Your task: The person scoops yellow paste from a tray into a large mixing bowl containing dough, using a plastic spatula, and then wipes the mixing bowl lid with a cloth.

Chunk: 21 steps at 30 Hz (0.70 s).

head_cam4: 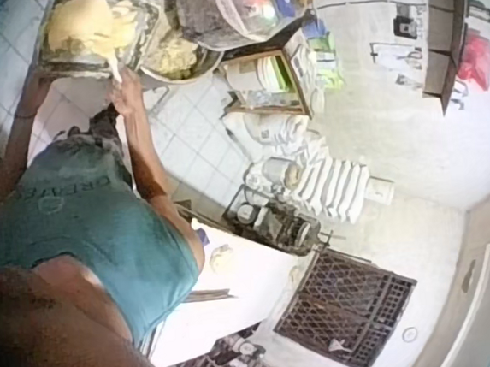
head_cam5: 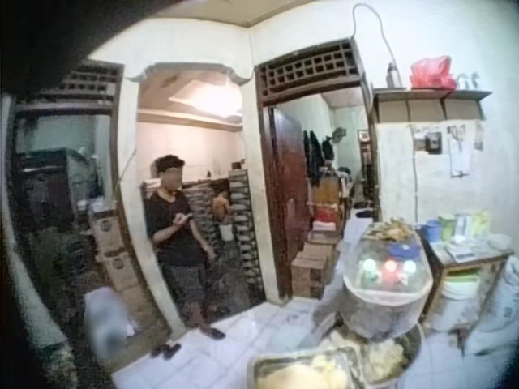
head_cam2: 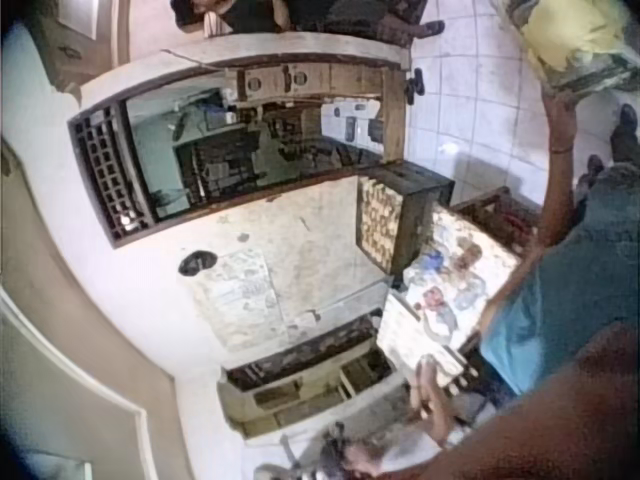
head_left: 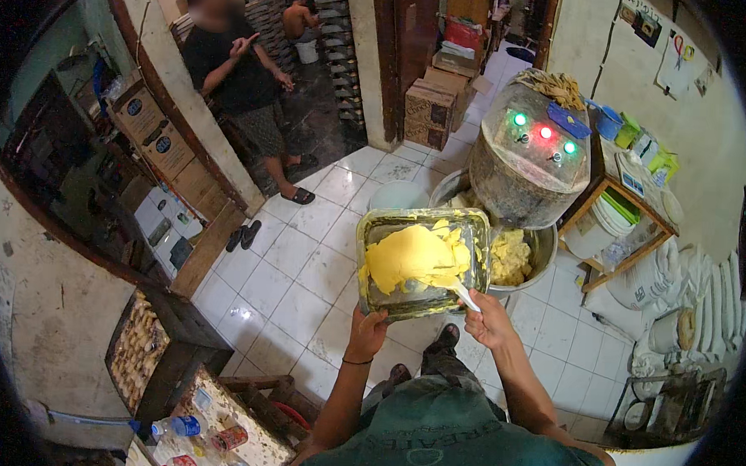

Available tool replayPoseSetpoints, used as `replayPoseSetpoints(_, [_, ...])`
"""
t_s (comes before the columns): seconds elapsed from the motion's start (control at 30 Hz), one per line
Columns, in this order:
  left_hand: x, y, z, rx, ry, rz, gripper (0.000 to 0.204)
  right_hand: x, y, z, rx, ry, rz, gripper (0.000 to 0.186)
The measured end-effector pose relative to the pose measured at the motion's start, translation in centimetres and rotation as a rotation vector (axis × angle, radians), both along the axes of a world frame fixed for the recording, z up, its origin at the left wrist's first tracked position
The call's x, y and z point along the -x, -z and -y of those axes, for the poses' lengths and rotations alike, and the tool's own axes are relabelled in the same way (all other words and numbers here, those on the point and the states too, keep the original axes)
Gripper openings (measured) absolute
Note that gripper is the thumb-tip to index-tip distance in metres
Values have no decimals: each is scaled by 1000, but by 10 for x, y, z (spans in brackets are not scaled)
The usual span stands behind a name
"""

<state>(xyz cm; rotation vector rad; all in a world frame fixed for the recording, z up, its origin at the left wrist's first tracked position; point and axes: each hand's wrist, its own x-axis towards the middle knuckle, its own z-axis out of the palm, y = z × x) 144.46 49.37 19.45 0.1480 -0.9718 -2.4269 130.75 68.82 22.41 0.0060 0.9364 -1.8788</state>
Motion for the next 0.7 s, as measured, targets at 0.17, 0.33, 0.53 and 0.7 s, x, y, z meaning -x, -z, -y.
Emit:
replayPoseSetpoints(0.17, [-3,10,3,-23,17,22,44,-4,3,4,-21,22,-43,28])
replayPoseSetpoints(0.33, [1,0,-2,-92,-31,32,43,-5,5,8,-15,49,-50,30])
replayPoseSetpoints(0.53, [5,-5,0,-104,-14,136,39,-9,-1,9,-33,77,-85,29])
replayPoseSetpoints(0.7, [7,-11,-9,-147,-59,222,36,-15,10,10,-328,236,-677,30])
